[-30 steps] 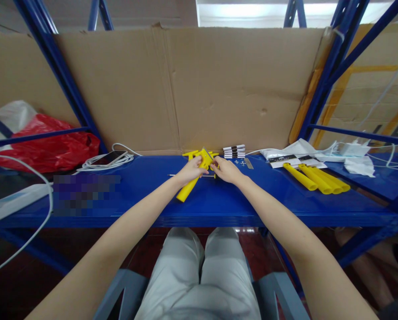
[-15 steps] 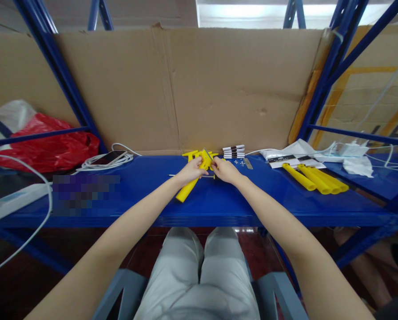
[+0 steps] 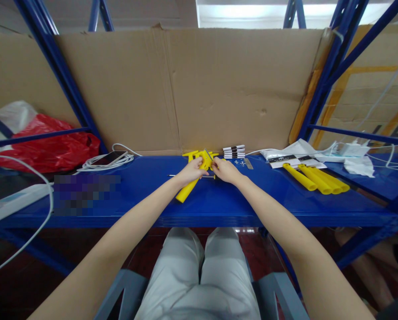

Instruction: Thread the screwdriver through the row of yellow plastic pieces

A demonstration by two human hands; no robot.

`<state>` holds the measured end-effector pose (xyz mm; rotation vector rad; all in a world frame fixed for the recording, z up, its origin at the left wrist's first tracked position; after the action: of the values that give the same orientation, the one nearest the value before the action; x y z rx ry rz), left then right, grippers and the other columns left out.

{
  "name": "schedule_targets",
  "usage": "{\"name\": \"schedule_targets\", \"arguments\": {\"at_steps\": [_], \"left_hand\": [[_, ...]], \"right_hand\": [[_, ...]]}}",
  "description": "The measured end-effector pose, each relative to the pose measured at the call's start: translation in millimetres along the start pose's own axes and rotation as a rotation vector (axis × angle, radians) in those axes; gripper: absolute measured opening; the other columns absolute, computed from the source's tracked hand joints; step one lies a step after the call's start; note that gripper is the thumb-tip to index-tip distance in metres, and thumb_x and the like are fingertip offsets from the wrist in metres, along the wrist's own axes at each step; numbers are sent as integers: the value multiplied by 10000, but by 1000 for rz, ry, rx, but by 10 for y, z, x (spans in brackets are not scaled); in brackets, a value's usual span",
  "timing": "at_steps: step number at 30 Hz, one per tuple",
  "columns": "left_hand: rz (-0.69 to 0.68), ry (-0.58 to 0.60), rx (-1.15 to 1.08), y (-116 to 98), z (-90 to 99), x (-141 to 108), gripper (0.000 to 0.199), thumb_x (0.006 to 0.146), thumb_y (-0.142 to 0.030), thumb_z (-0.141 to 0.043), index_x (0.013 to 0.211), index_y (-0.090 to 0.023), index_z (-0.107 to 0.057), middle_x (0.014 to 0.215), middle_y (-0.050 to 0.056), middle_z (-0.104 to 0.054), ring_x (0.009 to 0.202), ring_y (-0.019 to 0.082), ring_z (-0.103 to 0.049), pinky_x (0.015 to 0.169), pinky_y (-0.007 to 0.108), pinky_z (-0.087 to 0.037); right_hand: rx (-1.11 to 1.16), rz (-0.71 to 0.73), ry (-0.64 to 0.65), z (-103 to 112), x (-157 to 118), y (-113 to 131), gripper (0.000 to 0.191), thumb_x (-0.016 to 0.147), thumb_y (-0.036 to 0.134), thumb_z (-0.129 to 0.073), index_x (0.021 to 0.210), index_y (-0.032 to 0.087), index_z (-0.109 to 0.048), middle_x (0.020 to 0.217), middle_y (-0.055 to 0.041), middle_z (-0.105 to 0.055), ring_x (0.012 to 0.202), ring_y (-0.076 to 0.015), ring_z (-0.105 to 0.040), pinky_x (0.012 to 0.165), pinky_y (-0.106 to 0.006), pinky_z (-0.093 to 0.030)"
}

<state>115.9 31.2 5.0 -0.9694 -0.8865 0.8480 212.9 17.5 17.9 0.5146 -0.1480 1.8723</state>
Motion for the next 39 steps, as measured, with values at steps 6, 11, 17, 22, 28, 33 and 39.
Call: {"name": "schedule_targets", "arguments": {"at_steps": [6, 11, 17, 22, 28, 33, 39], "left_hand": [[20, -4, 54, 5, 0, -9, 352, 659, 108, -580, 903, -146, -578, 872, 25, -679, 634, 110, -584, 577, 209, -475], [20, -44, 33, -59, 56, -42, 346, 647, 123, -597, 850, -152, -544, 839, 10, -661, 629, 97, -558, 605, 212, -469], [5, -63, 17, -68, 116, -48, 359, 628, 114, -606, 880, -140, -581, 860, 20, -680, 764, 139, -628, 737, 251, -513], [-21, -40, 28, -32, 109, -15, 415, 626, 66, -629, 985, -142, -625, 955, 34, -715, 857, 172, -662, 798, 284, -540], [-21, -48, 60, -29, 125, -2, 405, 626, 55, -640, 986, -130, -634, 992, 56, -715, 898, 191, -660, 830, 308, -533], [-27, -51, 76, -42, 132, -7, 397, 620, 50, -645, 973, -132, -638, 996, 59, -715, 924, 200, -660, 863, 325, -525], [-31, -55, 121, -39, 135, 2, 347, 634, 38, -641, 933, -136, -617, 946, 50, -709, 895, 195, -654, 814, 309, -528]], "right_hand": [[32, 28, -3, -27, -3, 6, 140, 948, 187, -461, 977, 188, -598, 891, -92, -721, 741, -190, -635, 653, -261, -390], [135, 32, -75, 28, 52, -142, 118, 917, 190, -463, 917, 202, -581, 842, -71, -706, 704, -181, -609, 653, -263, -412], [177, -144, -267, 291, 8, -995, 96, 862, 201, -499, 784, 224, -549, 780, -57, -687, 734, -189, -609, 684, -269, -444], [-37, -354, -197, 259, -157, -1622, 161, 853, 233, -557, 696, 213, -590, 787, -90, -701, 734, -204, -610, 675, -287, -449], [-239, -393, -46, 139, -202, -1570, 180, 892, 214, -530, 872, 178, -706, 1037, -135, -724, 909, -225, -662, 767, -297, -474], [-348, -367, 24, 109, -193, -1435, 251, 906, 190, -495, 990, 177, -731, 1126, -164, -707, 1040, -268, -657, 837, -340, -488], [-364, -388, 57, 92, -201, -1408, 296, 909, 162, -473, 1053, 165, -731, 1175, -194, -697, 1141, -313, -634, 930, -420, -477]]}}
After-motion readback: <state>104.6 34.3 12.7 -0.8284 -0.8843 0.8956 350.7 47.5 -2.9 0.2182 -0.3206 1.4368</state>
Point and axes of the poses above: each hand's wrist, its own x-axis towards the middle knuckle, its own z-axis out of the back of the hand, y = z × x, the point moved 10 cm from there along x, towards the middle knuckle
